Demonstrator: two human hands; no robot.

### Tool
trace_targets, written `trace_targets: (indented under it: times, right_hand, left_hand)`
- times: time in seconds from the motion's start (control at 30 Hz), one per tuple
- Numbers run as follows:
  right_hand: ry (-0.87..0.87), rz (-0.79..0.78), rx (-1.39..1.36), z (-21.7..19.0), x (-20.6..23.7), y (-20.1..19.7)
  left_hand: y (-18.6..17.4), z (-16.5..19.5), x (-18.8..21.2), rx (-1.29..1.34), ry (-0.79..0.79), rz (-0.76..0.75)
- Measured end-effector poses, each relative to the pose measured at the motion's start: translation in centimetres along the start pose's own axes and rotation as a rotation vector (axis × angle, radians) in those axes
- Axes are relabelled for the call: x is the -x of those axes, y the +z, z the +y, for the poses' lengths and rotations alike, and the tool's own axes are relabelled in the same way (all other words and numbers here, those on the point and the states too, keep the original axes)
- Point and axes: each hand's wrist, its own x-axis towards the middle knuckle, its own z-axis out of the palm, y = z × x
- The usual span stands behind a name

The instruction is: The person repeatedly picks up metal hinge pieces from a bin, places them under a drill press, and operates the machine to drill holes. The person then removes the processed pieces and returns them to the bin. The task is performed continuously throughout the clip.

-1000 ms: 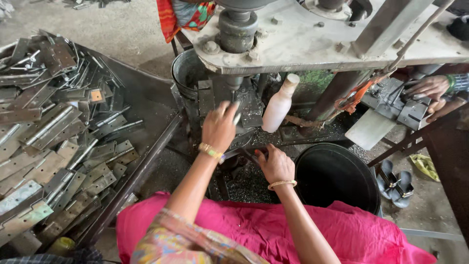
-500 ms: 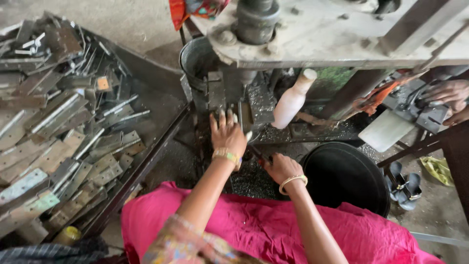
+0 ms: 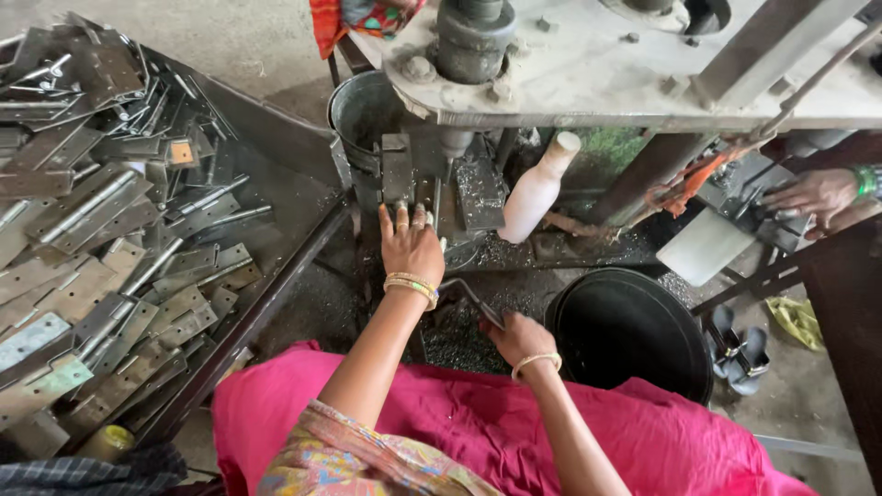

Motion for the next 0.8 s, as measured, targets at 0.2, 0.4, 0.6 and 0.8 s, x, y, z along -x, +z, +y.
trace_targets:
  times: [0.2, 0.4, 0.6, 0.8]
  right_hand:
    - [0.073, -0.045, -0.115, 0.0, 1.0, 2.2]
    - [-0.013, -0.019, -0.032, 0.3, -0.7, 0.3]
    - [0.067, -0.01, -0.019, -0.3, 0.8, 0.0]
    - [0.036, -0.036, -0.064, -0.2, 0.7, 0.5]
  left_hand:
    - [0.2, -0.7, 0.0, 0.087, 0.037, 0.123]
    - [-1.0, -0.3, -1.3, 0.024, 0.028, 0.019]
    - [-0.4, 0.8, -3.2, -0.067, 0.01, 0.082]
    - [-0.2, 0.4, -1.5, -0.087, 0.049, 0.2]
